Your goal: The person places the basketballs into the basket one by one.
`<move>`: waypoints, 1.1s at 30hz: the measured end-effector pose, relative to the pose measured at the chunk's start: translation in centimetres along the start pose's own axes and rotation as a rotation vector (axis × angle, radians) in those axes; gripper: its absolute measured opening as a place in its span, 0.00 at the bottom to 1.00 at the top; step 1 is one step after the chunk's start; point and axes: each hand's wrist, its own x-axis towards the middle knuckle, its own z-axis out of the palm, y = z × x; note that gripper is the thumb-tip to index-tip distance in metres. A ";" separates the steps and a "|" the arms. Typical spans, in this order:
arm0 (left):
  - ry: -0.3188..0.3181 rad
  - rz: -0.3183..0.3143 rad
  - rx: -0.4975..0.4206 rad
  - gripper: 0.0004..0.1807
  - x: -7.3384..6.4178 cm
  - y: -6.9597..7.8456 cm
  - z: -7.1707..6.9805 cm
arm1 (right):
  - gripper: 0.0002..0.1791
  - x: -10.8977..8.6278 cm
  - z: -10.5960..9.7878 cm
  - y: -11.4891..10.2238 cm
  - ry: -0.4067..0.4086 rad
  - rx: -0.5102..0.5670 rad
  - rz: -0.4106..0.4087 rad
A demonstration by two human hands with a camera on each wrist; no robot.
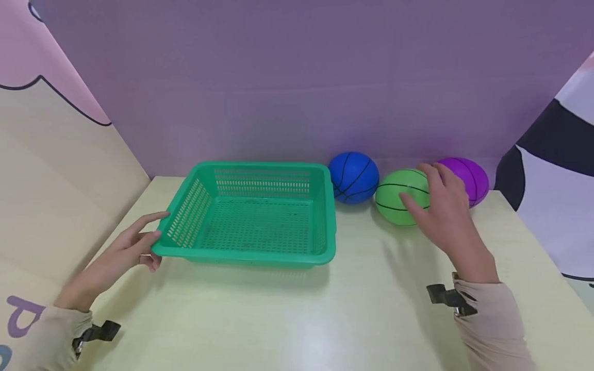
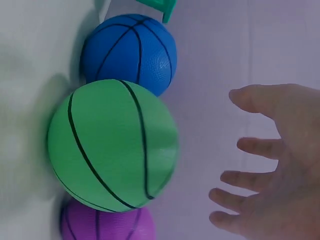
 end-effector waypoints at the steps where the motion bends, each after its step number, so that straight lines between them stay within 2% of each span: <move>1: -0.008 -0.001 -0.025 0.27 0.0 -0.1 0.1 | 0.37 0.2 0.2 0.3 -0.004 -0.002 0.021; 4: 0.004 -0.010 -0.086 0.27 0.0 -0.5 0.5 | 0.41 0.5 1.1 1.3 -0.034 -0.024 0.084; 8: 0.058 -0.028 -0.175 0.27 -0.4 -0.8 1.0 | 0.47 0.6 2.5 3.1 -0.081 -0.055 0.141; 10: 0.071 -0.015 -0.223 0.25 -0.5 -1.0 1.1 | 0.50 0.6 3.1 3.8 -0.094 -0.053 0.161; 13: 0.056 0.032 -0.298 0.19 -0.5 -1.3 1.3 | 0.52 0.4 3.7 4.5 -0.079 -0.033 0.172; 17: 0.034 0.065 -0.367 0.13 -0.3 -1.5 1.4 | 0.59 0.3 4.5 4.6 -0.013 0.006 0.199; 21: 0.022 0.074 -0.395 0.11 -0.3 -1.6 1.6 | 0.66 0.2 5.5 4.4 0.075 0.028 0.278; 24: 0.016 0.083 -0.407 0.11 -0.3 -1.6 1.7 | 0.66 0.2 5.9 4.5 0.116 0.031 0.299; 33: 0.082 0.062 -0.410 0.18 -0.5 -1.5 2.2 | 0.65 0.0 5.8 5.1 0.024 -0.019 0.288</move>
